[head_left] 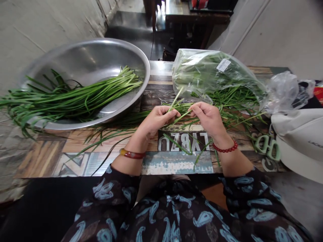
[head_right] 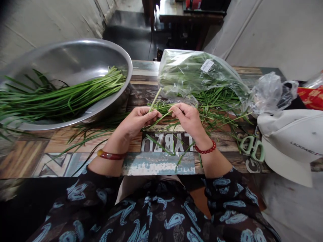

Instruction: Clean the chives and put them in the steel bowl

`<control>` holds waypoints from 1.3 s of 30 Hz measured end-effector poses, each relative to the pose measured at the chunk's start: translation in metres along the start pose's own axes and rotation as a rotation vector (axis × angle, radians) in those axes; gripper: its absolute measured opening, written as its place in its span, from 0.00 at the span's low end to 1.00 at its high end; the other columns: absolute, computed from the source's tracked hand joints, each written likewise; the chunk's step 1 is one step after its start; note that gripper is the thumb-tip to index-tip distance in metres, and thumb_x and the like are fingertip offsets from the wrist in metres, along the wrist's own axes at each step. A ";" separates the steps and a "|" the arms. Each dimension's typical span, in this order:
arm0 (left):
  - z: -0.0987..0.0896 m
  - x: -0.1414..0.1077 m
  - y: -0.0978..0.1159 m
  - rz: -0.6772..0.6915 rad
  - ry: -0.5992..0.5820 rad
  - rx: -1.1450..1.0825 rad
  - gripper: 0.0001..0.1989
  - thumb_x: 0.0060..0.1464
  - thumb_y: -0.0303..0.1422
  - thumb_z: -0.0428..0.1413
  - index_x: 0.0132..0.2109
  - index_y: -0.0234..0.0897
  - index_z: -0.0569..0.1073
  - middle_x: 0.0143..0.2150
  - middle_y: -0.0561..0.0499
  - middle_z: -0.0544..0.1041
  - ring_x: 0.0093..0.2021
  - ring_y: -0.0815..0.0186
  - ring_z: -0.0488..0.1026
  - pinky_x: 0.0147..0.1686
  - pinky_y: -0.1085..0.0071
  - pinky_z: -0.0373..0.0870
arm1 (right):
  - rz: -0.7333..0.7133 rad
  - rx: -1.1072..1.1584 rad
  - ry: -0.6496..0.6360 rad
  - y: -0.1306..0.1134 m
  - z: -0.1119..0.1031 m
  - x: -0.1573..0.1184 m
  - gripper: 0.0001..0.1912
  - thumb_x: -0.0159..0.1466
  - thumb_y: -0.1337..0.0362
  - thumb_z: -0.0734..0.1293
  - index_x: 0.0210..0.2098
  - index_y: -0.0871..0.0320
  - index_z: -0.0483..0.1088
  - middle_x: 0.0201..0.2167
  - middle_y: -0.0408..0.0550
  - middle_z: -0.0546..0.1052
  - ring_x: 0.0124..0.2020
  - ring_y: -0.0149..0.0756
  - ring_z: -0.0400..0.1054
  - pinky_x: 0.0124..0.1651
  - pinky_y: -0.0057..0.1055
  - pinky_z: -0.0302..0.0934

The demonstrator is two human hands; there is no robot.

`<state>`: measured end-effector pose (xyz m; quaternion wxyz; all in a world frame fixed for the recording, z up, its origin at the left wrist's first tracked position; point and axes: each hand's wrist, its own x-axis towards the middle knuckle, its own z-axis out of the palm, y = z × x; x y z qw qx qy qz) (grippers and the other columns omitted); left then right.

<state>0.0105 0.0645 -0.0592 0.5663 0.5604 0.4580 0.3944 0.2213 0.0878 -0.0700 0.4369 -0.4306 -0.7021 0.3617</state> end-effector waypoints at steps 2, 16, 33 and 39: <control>0.000 0.000 -0.001 -0.006 0.037 -0.017 0.19 0.53 0.47 0.59 0.34 0.33 0.79 0.22 0.54 0.68 0.21 0.74 0.56 0.21 0.74 0.49 | -0.007 -0.007 -0.007 0.000 0.000 0.000 0.19 0.68 0.49 0.62 0.35 0.57 0.76 0.25 0.43 0.76 0.28 0.31 0.70 0.34 0.29 0.62; 0.001 0.001 0.006 0.145 -0.107 0.268 0.14 0.54 0.39 0.57 0.28 0.32 0.75 0.26 0.53 0.69 0.30 0.69 0.65 0.33 0.72 0.60 | -0.213 -0.294 0.163 -0.004 0.000 0.003 0.22 0.71 0.51 0.56 0.28 0.55 0.71 0.23 0.44 0.73 0.27 0.33 0.68 0.35 0.31 0.61; -0.015 0.004 0.003 0.241 0.470 0.184 0.08 0.56 0.36 0.57 0.32 0.36 0.71 0.22 0.57 0.62 0.25 0.70 0.59 0.25 0.74 0.56 | -0.222 -0.784 -0.186 0.020 -0.004 0.003 0.07 0.65 0.63 0.66 0.33 0.56 0.75 0.34 0.51 0.77 0.38 0.43 0.67 0.44 0.38 0.57; -0.013 0.005 0.001 0.240 0.478 0.167 0.12 0.56 0.40 0.57 0.33 0.36 0.76 0.22 0.55 0.66 0.27 0.68 0.63 0.26 0.73 0.58 | -0.264 -0.471 -0.051 0.014 -0.007 0.006 0.09 0.67 0.63 0.64 0.35 0.55 0.75 0.33 0.48 0.78 0.37 0.39 0.71 0.43 0.35 0.62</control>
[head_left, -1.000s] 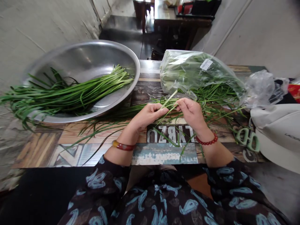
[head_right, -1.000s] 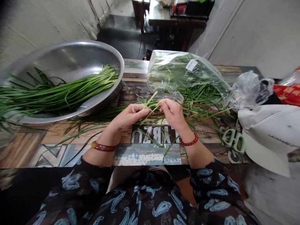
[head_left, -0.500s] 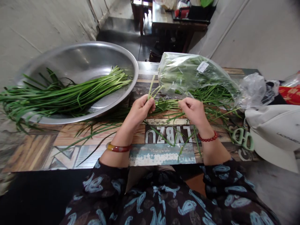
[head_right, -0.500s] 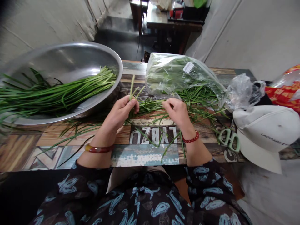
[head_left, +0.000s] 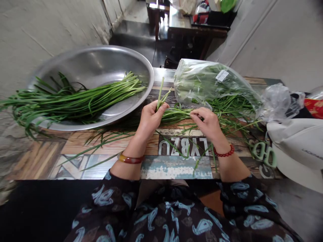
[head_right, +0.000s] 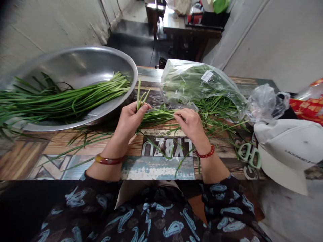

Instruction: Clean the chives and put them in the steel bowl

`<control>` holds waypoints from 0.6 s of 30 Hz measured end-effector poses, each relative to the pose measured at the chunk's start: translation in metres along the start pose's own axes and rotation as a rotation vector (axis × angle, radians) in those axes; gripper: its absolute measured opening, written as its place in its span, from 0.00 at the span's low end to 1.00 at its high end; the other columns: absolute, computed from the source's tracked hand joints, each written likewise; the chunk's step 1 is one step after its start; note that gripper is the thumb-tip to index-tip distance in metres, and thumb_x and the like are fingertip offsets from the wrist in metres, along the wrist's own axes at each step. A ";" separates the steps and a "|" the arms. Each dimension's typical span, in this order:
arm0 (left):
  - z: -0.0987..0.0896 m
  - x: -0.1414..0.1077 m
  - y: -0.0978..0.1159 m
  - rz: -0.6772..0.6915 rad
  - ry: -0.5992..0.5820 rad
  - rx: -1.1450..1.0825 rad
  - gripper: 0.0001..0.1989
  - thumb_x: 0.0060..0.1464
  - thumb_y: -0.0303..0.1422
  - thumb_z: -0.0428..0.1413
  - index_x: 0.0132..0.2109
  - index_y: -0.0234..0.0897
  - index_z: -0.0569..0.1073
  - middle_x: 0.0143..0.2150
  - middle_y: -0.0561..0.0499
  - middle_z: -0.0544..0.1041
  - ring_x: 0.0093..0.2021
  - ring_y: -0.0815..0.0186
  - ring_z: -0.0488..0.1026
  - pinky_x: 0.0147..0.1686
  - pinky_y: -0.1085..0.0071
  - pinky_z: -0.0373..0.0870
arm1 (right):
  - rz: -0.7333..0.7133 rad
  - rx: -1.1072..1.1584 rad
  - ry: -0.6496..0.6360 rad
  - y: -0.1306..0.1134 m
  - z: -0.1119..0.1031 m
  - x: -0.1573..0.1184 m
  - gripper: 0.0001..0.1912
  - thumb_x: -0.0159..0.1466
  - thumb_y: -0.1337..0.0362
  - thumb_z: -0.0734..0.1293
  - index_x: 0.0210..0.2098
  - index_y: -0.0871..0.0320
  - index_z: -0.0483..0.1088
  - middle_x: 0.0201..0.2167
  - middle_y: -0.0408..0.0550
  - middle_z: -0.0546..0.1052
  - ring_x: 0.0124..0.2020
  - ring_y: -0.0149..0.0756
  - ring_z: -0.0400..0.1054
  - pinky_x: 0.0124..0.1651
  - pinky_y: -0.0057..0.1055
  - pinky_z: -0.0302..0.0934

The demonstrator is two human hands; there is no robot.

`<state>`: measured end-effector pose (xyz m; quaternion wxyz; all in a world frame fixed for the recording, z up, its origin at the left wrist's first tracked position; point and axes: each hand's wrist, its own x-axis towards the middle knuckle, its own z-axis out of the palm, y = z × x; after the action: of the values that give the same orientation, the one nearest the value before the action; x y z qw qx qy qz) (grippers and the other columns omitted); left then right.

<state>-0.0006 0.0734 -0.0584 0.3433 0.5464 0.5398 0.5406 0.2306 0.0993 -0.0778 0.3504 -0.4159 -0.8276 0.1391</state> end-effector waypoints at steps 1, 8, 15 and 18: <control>0.000 0.000 0.000 0.002 0.006 0.000 0.12 0.56 0.40 0.57 0.32 0.35 0.76 0.22 0.55 0.66 0.27 0.68 0.64 0.26 0.73 0.58 | 0.006 0.051 0.030 -0.001 -0.001 0.000 0.09 0.67 0.63 0.63 0.35 0.55 0.75 0.34 0.48 0.79 0.37 0.38 0.71 0.43 0.35 0.62; -0.001 -0.002 0.001 0.049 0.014 0.053 0.12 0.56 0.39 0.57 0.34 0.34 0.78 0.29 0.51 0.76 0.32 0.66 0.70 0.34 0.71 0.65 | 0.045 0.178 0.082 -0.012 -0.003 0.001 0.09 0.66 0.61 0.65 0.31 0.55 0.74 0.30 0.46 0.77 0.34 0.36 0.71 0.40 0.33 0.63; 0.011 -0.012 0.009 0.119 -0.407 0.189 0.09 0.52 0.35 0.60 0.30 0.33 0.78 0.29 0.51 0.74 0.32 0.66 0.69 0.34 0.71 0.62 | -0.014 0.170 0.020 -0.024 0.000 0.003 0.16 0.68 0.55 0.63 0.28 0.54 0.73 0.27 0.47 0.75 0.32 0.38 0.69 0.39 0.35 0.62; 0.014 -0.013 0.009 0.096 -0.445 0.158 0.12 0.53 0.35 0.59 0.26 0.33 0.73 0.26 0.53 0.71 0.31 0.68 0.67 0.33 0.72 0.60 | 0.033 0.185 0.051 -0.024 0.000 0.003 0.19 0.68 0.51 0.61 0.28 0.54 0.73 0.27 0.47 0.74 0.31 0.37 0.68 0.37 0.35 0.62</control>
<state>0.0166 0.0625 -0.0554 0.3841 0.7021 0.4648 0.3787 0.2150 0.0870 -0.0638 0.4059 -0.3986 -0.7951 0.2099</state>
